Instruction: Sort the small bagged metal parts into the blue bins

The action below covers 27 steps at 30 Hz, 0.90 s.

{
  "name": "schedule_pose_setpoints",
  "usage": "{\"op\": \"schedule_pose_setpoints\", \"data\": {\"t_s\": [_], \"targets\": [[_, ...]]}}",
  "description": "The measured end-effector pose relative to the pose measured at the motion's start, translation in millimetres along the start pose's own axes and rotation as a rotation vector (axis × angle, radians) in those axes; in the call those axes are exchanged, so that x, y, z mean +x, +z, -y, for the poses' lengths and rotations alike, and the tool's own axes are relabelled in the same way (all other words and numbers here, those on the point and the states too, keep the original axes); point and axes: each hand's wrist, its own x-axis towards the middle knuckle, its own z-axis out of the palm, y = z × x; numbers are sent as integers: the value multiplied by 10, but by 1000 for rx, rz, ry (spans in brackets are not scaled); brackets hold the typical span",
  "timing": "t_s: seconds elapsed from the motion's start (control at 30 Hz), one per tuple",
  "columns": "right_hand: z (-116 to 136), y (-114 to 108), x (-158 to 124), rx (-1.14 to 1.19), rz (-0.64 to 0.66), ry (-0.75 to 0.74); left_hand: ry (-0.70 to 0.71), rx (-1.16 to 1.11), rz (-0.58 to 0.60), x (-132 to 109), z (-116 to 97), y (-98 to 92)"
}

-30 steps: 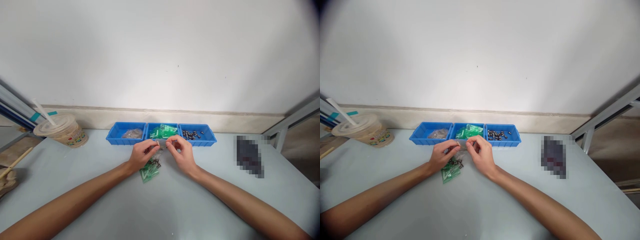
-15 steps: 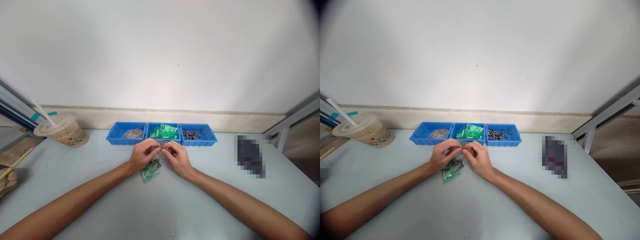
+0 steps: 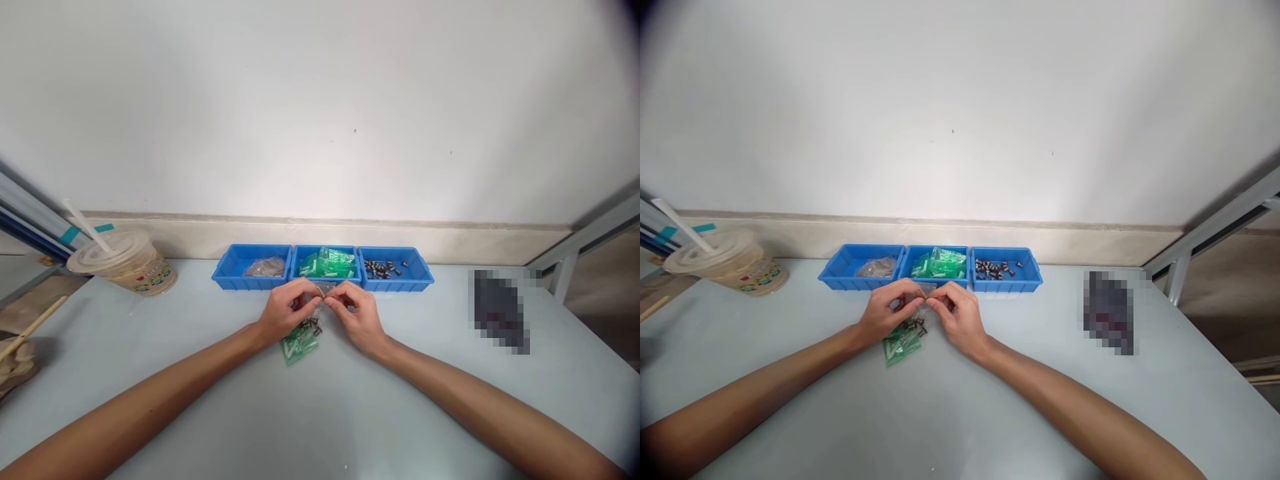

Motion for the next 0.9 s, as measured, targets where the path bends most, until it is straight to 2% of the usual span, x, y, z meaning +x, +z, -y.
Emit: {"op": "schedule_pose_setpoints", "data": {"t_s": [0.27,0.5,0.7,0.9], "targets": [[32,14,-17,35,5,0,53,40,-34,-36,47,6],[19,14,-20,22,5,-2,57,127,-90,-9,-4,7],[39,15,-22,33,17,-3,88,146,-83,-18,14,17],[18,1,-23,48,28,-5,183,138,-53,-31,1,20]]}}
